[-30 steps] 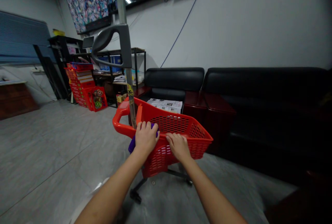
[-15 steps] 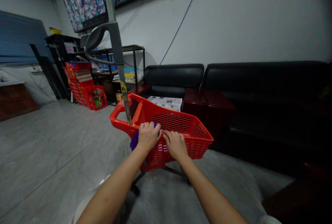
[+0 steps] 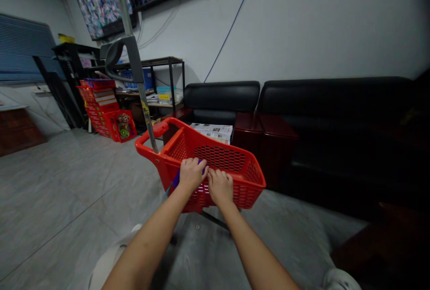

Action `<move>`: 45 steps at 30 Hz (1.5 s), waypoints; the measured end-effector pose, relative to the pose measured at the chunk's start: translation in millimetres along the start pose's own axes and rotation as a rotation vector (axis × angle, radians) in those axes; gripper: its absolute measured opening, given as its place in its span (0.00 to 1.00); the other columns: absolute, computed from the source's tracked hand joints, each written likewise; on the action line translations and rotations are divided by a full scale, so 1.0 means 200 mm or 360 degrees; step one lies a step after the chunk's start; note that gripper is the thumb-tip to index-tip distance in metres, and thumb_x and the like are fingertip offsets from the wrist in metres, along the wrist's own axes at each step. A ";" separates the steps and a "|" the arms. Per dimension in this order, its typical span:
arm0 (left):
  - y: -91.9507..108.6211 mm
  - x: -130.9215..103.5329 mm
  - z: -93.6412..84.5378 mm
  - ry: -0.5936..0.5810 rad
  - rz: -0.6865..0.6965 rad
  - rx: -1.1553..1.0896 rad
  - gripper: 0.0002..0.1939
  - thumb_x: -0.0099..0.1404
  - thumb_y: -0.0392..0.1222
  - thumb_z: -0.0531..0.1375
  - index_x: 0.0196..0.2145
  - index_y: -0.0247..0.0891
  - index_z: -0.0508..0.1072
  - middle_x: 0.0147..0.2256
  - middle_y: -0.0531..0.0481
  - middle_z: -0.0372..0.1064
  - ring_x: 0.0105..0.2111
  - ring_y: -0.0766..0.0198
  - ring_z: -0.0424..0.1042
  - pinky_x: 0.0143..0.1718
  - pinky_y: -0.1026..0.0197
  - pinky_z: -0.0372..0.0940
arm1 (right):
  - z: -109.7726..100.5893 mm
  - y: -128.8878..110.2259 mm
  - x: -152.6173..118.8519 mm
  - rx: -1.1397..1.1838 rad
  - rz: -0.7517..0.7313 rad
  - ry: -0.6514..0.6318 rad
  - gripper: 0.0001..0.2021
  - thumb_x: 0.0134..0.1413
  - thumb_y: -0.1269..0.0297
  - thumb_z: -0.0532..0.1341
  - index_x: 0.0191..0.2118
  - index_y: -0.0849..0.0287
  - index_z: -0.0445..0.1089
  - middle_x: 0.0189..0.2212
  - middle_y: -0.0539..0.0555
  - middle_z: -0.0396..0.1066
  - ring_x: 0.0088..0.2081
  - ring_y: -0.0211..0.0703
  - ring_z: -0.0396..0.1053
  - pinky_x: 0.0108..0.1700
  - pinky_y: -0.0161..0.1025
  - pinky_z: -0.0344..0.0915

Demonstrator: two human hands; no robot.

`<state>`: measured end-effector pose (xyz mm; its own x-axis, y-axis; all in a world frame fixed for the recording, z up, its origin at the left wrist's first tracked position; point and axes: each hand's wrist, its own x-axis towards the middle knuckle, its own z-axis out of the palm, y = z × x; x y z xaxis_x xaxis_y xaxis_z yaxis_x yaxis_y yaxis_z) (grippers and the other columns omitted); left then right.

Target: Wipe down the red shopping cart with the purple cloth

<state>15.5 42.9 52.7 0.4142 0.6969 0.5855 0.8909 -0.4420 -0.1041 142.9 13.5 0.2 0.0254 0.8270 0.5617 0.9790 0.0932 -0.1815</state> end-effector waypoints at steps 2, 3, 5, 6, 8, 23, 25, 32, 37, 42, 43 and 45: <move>-0.05 -0.01 0.00 0.0030 0.0083 0.0008 0.15 0.70 0.50 0.52 0.46 0.43 0.73 0.39 0.44 0.73 0.41 0.55 0.69 0.45 0.53 0.57 | -0.01 -0.02 0.00 -0.0014 0.0016 -0.0017 0.18 0.70 0.59 0.45 0.50 0.54 0.70 0.39 0.56 0.73 0.43 0.46 0.64 0.48 0.43 0.51; -0.10 -0.02 0.00 0.0081 0.0089 0.0017 0.15 0.70 0.50 0.52 0.47 0.43 0.73 0.40 0.44 0.73 0.42 0.55 0.69 0.47 0.53 0.57 | -0.01 -0.03 0.00 -0.0028 0.0032 -0.0027 0.17 0.69 0.59 0.45 0.50 0.53 0.70 0.39 0.56 0.73 0.43 0.45 0.64 0.47 0.43 0.51; -0.20 -0.04 0.00 0.0275 0.0020 0.0039 0.15 0.70 0.48 0.52 0.49 0.44 0.73 0.46 0.43 0.73 0.48 0.53 0.69 0.53 0.50 0.56 | -0.03 -0.03 0.00 -0.0069 0.0068 -0.0045 0.17 0.69 0.59 0.46 0.50 0.53 0.70 0.39 0.55 0.73 0.43 0.45 0.65 0.47 0.43 0.51; -0.25 -0.06 0.02 0.0401 -0.0030 0.0050 0.16 0.70 0.47 0.53 0.50 0.44 0.73 0.50 0.43 0.72 0.52 0.52 0.67 0.56 0.49 0.55 | -0.03 -0.04 0.00 -0.0090 0.0079 -0.0053 0.17 0.69 0.59 0.46 0.50 0.53 0.70 0.39 0.55 0.73 0.43 0.45 0.65 0.47 0.43 0.51; -0.32 -0.12 0.07 0.0651 -0.0071 0.0067 0.17 0.69 0.46 0.56 0.54 0.45 0.72 0.58 0.43 0.67 0.60 0.51 0.62 0.60 0.47 0.52 | -0.05 -0.04 0.00 -0.0127 0.0091 -0.0064 0.18 0.69 0.59 0.45 0.50 0.53 0.70 0.39 0.55 0.73 0.42 0.45 0.65 0.46 0.43 0.52; -0.39 -0.31 0.34 0.1421 -0.0398 -0.0371 0.34 0.65 0.31 0.60 0.65 0.46 0.54 0.69 0.38 0.42 0.68 0.49 0.46 0.63 0.40 0.56 | -0.12 0.09 0.04 -0.0229 -0.0769 -0.0415 0.31 0.66 0.54 0.50 0.71 0.50 0.41 0.63 0.57 0.61 0.54 0.51 0.65 0.53 0.49 0.58; -0.38 -0.29 0.35 0.1434 -0.0467 -0.0380 0.32 0.65 0.33 0.61 0.64 0.45 0.56 0.69 0.37 0.41 0.68 0.48 0.46 0.63 0.39 0.56 | -0.12 0.13 0.11 -0.0154 -0.1077 -0.0462 0.34 0.65 0.53 0.51 0.71 0.48 0.36 0.66 0.54 0.55 0.63 0.51 0.57 0.59 0.50 0.54; -0.28 -0.40 0.61 0.1417 -0.0475 -0.0306 0.35 0.62 0.29 0.62 0.63 0.44 0.55 0.67 0.35 0.48 0.66 0.51 0.52 0.60 0.45 0.62 | -0.10 0.11 0.21 -0.0073 -0.1311 -0.0623 0.36 0.64 0.47 0.52 0.71 0.47 0.35 0.70 0.54 0.43 0.69 0.51 0.44 0.63 0.53 0.50; -0.47 -0.24 0.57 0.1477 -0.0596 -0.0428 0.31 0.65 0.29 0.58 0.63 0.43 0.56 0.67 0.35 0.46 0.68 0.50 0.48 0.62 0.42 0.57 | -0.06 0.06 0.26 -0.0021 -0.1222 -0.0698 0.38 0.63 0.43 0.51 0.71 0.47 0.34 0.70 0.54 0.43 0.70 0.54 0.43 0.63 0.56 0.49; -0.49 -0.17 0.68 0.1378 -0.0483 -0.0667 0.21 0.66 0.35 0.60 0.55 0.42 0.64 0.64 0.36 0.52 0.65 0.51 0.54 0.60 0.43 0.61 | 0.02 0.02 0.32 0.0002 -0.1127 -0.0697 0.40 0.61 0.42 0.52 0.71 0.48 0.32 0.70 0.56 0.42 0.69 0.56 0.43 0.62 0.56 0.50; -0.46 -0.20 0.74 0.1405 -0.0515 -0.0707 0.18 0.66 0.35 0.60 0.53 0.41 0.65 0.63 0.37 0.54 0.64 0.53 0.57 0.58 0.46 0.63 | 0.03 0.01 0.33 -0.0001 -0.1122 -0.0687 0.41 0.61 0.42 0.53 0.71 0.49 0.31 0.70 0.56 0.41 0.69 0.55 0.43 0.63 0.56 0.50; -0.38 -0.25 0.85 0.1451 -0.0604 -0.0723 0.15 0.67 0.34 0.58 0.50 0.41 0.66 0.61 0.38 0.58 0.62 0.55 0.60 0.56 0.48 0.65 | 0.06 0.00 0.35 -0.0017 -0.1122 -0.0665 0.42 0.61 0.43 0.53 0.71 0.50 0.29 0.71 0.57 0.39 0.69 0.54 0.43 0.63 0.55 0.49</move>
<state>-41.3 137.3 -106.0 -0.3344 0.2335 0.9131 0.7022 -0.5845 0.4066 141.7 77.7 30.7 -0.6721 0.7147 0.1935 0.7388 0.6647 0.1107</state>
